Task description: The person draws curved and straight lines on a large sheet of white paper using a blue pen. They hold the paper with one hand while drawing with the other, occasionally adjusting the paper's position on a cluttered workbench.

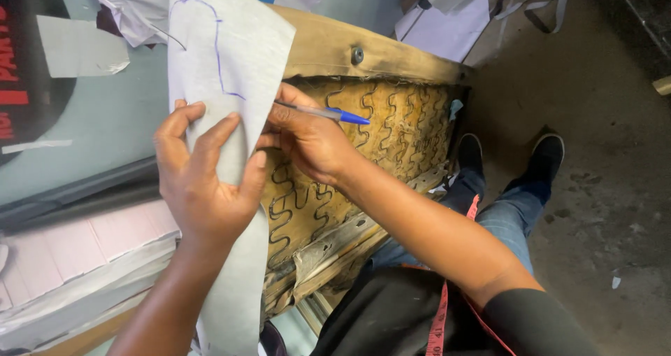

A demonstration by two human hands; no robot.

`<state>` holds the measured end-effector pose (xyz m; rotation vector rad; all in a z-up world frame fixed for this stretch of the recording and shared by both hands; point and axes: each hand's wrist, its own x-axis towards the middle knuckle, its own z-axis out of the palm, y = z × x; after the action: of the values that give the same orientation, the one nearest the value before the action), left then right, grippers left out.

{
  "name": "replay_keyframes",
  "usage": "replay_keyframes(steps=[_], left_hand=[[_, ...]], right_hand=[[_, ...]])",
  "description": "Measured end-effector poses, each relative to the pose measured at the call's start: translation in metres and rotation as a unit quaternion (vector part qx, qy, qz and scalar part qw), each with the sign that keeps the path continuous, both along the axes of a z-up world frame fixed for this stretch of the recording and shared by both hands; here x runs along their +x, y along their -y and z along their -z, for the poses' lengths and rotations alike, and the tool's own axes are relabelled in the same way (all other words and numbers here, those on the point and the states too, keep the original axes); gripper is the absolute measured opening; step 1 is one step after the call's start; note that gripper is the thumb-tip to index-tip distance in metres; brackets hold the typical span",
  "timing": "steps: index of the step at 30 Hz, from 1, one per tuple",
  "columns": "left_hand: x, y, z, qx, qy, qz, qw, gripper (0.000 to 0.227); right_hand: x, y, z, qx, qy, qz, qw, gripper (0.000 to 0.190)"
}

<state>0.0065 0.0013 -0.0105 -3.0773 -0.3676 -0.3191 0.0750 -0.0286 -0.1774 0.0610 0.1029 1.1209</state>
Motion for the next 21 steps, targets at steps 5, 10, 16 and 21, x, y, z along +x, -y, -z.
replay_keyframes(steps=[5,10,16,21], left_hand=[[0.000,-0.002,0.004,0.049,-0.026,0.020,0.998,0.043],[0.004,-0.002,0.006,0.067,-0.032,0.027,0.997,0.061],[0.001,-0.002,0.006,0.060,-0.047,0.021,0.997,0.032],[0.001,-0.003,0.007,0.049,-0.041,0.018,0.998,0.030]], right_hand=[[0.011,0.013,-0.004,0.002,0.006,-0.020,1.000,0.023],[0.015,0.015,0.006,0.026,0.033,-0.011,0.999,0.039],[0.015,0.011,0.014,0.061,0.040,-0.024,0.997,0.044],[0.023,0.013,-0.002,-0.027,0.041,-0.035,0.998,0.033]])
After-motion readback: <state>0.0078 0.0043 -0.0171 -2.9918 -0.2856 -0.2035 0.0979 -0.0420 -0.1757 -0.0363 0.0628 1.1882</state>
